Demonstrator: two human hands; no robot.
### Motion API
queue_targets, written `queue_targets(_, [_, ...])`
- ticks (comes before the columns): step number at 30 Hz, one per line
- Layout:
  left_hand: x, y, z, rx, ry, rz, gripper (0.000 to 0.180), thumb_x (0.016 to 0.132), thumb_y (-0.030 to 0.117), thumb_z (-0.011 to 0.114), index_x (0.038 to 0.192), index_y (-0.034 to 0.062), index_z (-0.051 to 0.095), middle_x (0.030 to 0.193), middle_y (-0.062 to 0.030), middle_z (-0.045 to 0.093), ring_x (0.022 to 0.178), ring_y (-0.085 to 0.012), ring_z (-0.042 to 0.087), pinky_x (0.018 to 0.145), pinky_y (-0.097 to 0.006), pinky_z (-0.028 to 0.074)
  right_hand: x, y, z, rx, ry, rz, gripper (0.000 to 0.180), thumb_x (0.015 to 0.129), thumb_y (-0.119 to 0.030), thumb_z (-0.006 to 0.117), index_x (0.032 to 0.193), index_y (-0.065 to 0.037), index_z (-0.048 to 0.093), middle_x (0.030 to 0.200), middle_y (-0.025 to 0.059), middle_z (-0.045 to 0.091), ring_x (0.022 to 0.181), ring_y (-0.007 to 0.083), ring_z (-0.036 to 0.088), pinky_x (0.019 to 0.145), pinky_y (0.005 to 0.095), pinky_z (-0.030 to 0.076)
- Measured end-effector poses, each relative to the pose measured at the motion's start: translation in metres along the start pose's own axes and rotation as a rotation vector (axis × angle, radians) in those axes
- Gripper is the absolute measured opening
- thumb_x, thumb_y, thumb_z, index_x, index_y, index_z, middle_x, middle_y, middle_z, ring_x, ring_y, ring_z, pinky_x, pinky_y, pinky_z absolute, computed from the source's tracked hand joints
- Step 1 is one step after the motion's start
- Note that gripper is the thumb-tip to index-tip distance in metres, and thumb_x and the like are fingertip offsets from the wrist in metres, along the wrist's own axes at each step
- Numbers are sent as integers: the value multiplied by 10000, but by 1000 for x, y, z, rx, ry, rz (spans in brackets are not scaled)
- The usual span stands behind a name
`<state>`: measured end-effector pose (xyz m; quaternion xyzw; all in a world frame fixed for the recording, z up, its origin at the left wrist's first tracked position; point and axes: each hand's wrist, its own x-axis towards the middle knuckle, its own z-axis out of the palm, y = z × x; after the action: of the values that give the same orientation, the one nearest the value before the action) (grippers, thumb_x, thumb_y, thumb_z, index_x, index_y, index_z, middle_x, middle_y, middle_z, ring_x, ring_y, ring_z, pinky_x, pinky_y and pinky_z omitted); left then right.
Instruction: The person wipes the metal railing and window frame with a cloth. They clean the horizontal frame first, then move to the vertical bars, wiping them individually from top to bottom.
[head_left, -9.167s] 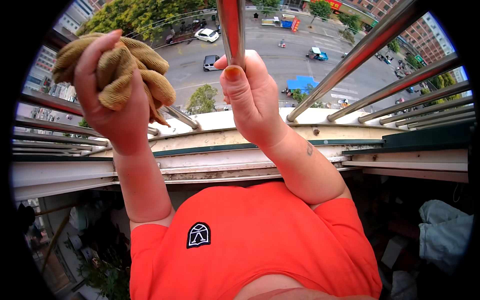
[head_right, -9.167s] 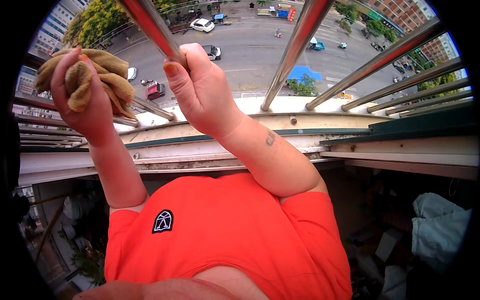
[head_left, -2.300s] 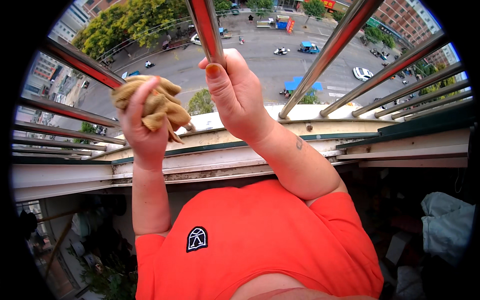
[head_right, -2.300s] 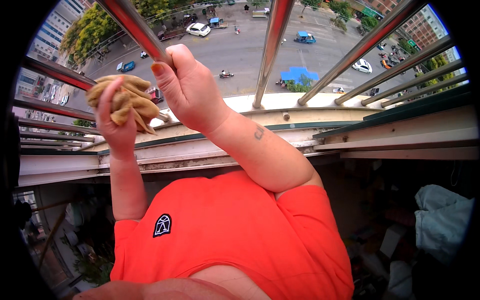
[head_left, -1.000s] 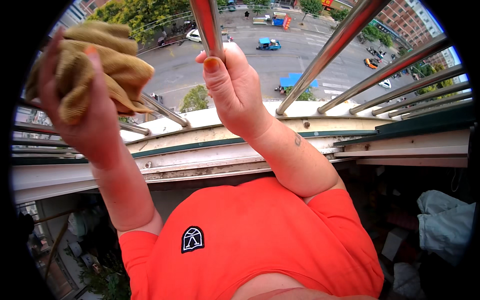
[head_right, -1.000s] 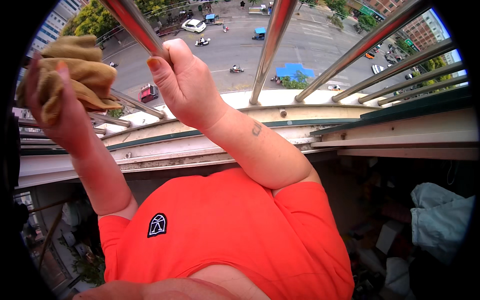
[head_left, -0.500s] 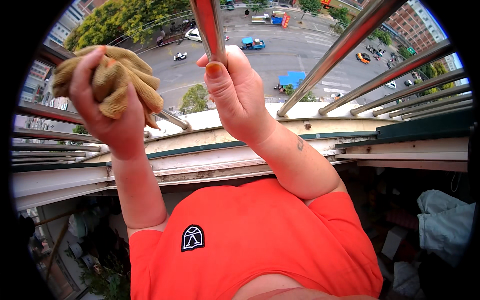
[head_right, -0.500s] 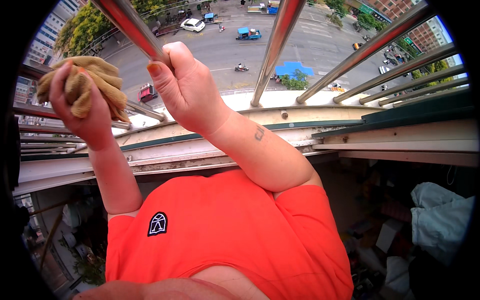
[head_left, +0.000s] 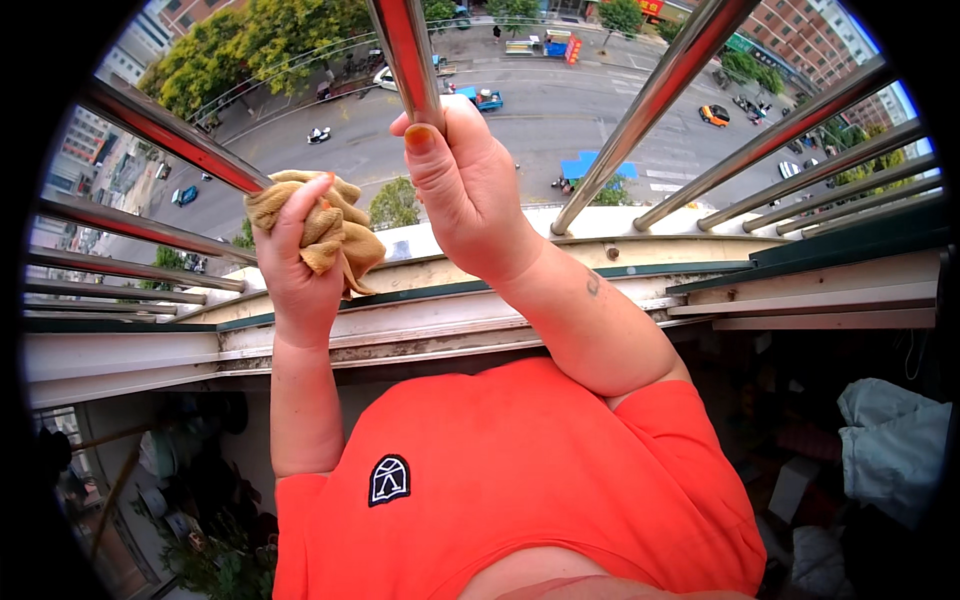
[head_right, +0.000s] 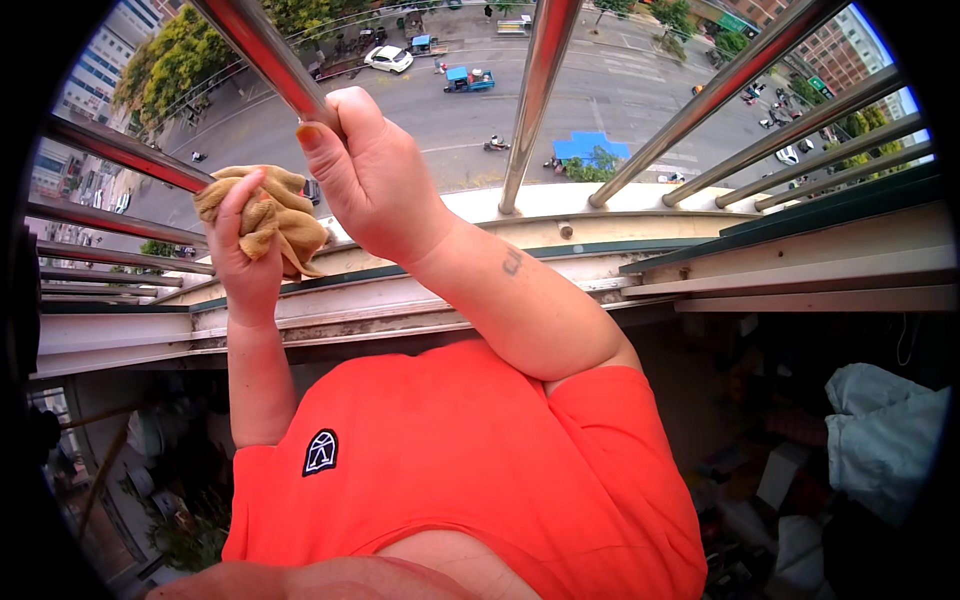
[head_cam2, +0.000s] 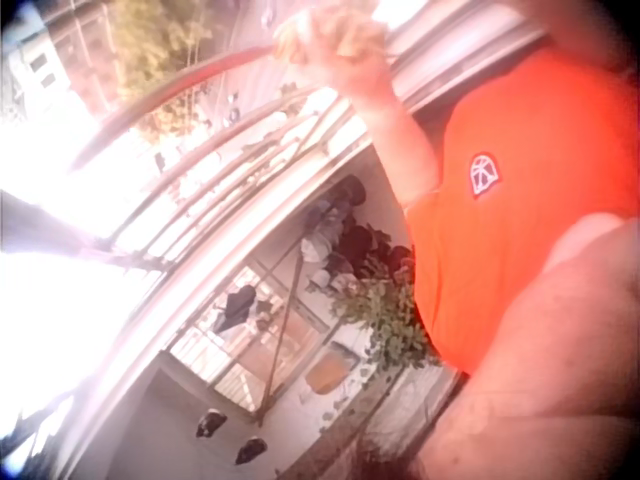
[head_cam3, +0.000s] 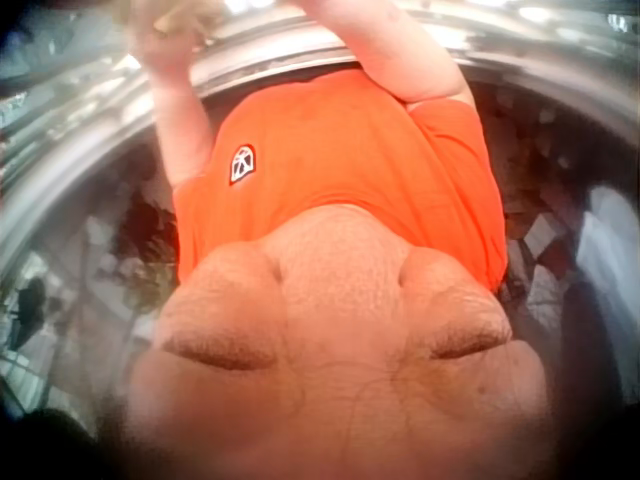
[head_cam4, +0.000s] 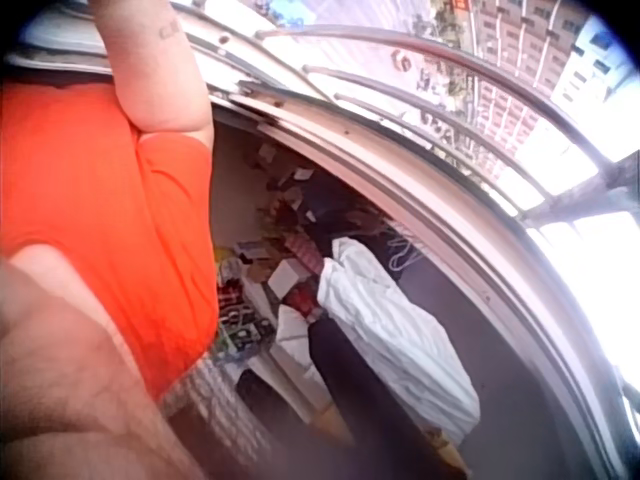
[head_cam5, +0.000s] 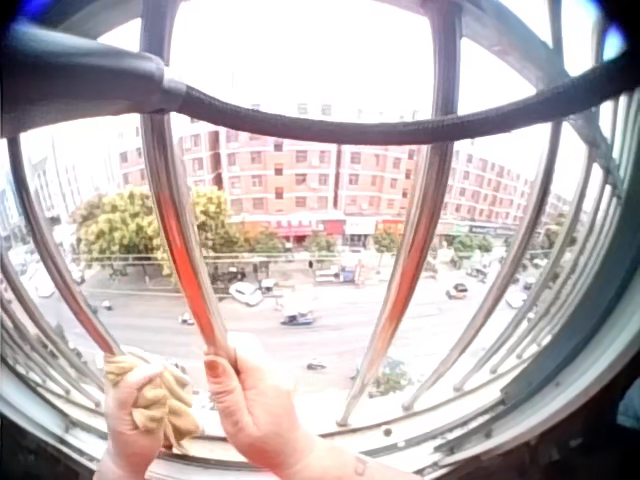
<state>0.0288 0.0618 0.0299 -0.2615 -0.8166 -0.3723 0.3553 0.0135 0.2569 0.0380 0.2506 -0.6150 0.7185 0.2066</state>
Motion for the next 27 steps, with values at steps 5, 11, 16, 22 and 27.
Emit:
queue_targets(5, [73, 18, -25, -28, 216, 202, 441, 867, -33, 717, 1295, 18, 624, 1429, -150, 566, 1308, -241, 537, 1130, -362, 408, 0, -1, -4, -34, 10, -19, 302, 1060, -339, 544, 1057, -37, 529, 760, 39, 516, 672, 123, 487, 628, 285, 456])
queue_targets(11, [127, 32, -45, 53, 561, 71, 305, 896, 123, 777, 1177, 47, 688, 1179, -93, 718, 1017, -197, 714, 903, -306, 593, -1, -3, -1, -28, -8, 9, 303, 1061, -341, 543, 1053, -38, 526, 750, 31, 511, 663, 116, 481, 619, 286, 455])
queue_targets(16, [120, 22, -36, -21, 523, 165, 216, 915, 68, 735, 1129, 49, 707, 1159, -71, 711, 1036, -172, 684, 926, -293, 563, 1, -4, -1, -28, -16, 2, 311, 1059, -347, 544, 1056, -37, 523, 750, 30, 506, 658, 118, 483, 615, 278, 451])
queue_targets(22, [77, 5, -19, 92, 280, 243, 429, 801, -125, 679, 1192, 36, 611, 1190, -75, 642, 1123, -204, 605, 1032, -329, 471, 0, -5, -4, -39, -9, 6, 309, 1060, -343, 543, 1062, -33, 529, 773, 30, 509, 663, 119, 488, 617, 276, 451])
queue_targets(27, [22, -10, 2, 194, 130, 181, 444, 864, -1, 714, 1280, 52, 567, 1246, -99, 584, 1078, -240, 605, 952, -368, 502, 0, -5, -3, -23, -9, 4, 310, 1061, -339, 541, 1061, -29, 534, 778, 34, 508, 663, 121, 487, 619, 275, 449])
